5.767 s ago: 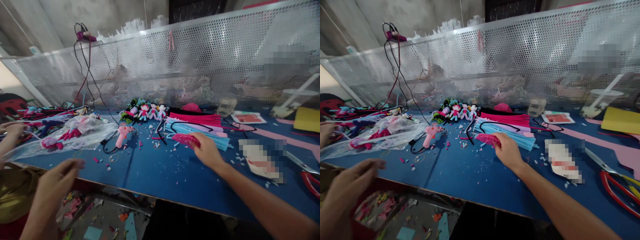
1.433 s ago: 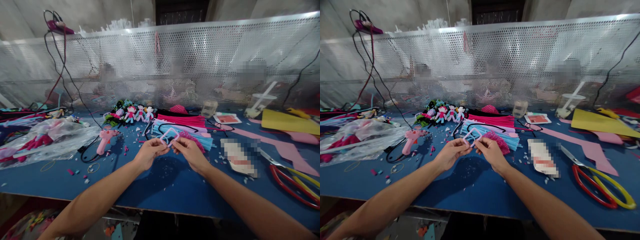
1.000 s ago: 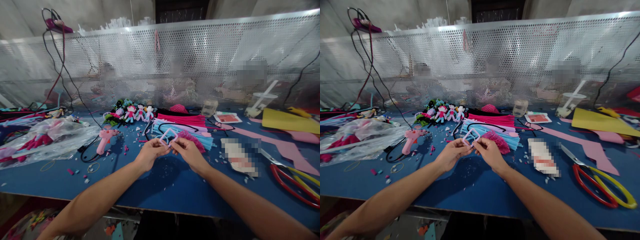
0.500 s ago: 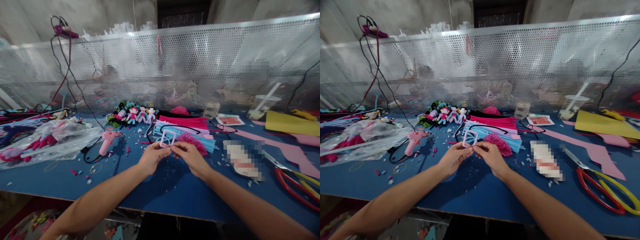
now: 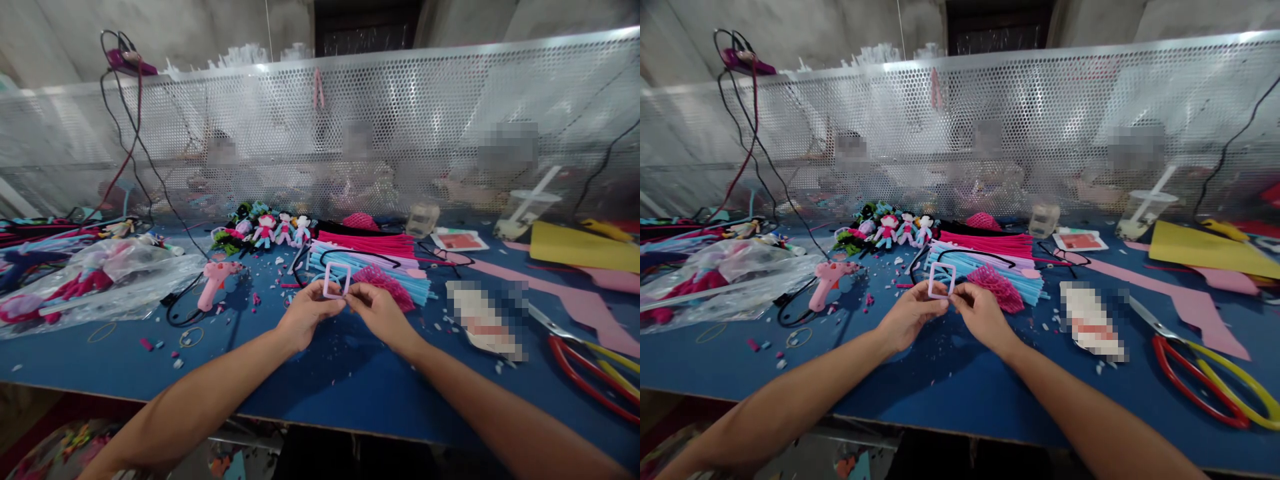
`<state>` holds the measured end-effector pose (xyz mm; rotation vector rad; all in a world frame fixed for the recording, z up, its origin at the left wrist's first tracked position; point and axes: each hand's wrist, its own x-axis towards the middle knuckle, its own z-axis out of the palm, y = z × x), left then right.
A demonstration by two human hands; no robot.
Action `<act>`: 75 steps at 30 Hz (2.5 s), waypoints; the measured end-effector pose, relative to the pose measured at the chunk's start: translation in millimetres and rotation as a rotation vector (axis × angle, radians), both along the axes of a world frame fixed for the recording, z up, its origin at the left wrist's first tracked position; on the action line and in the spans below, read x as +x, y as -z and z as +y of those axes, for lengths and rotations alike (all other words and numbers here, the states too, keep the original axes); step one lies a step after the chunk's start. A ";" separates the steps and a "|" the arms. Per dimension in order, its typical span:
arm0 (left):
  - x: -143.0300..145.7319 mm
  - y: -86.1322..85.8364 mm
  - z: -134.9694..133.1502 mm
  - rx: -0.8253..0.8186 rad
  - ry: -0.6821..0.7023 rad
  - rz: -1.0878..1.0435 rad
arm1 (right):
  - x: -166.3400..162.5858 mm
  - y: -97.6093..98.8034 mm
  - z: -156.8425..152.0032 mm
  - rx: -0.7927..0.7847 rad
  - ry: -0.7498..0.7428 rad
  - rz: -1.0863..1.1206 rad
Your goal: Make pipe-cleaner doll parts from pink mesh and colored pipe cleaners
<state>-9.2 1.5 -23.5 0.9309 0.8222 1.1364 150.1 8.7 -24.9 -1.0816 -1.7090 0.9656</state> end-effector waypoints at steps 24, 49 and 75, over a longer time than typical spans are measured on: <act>-3.0 -4.5 -0.3 0.024 -0.030 -0.052 | 2.1 -3.7 -0.6 -0.023 0.045 0.004; -8.1 -7.3 -1.2 0.290 -0.214 0.574 | 8.5 4.8 5.7 -0.151 0.096 -0.015; -16.0 -5.1 -24.0 0.118 -0.163 0.379 | -5.1 -0.1 -10.4 -0.374 -0.182 0.082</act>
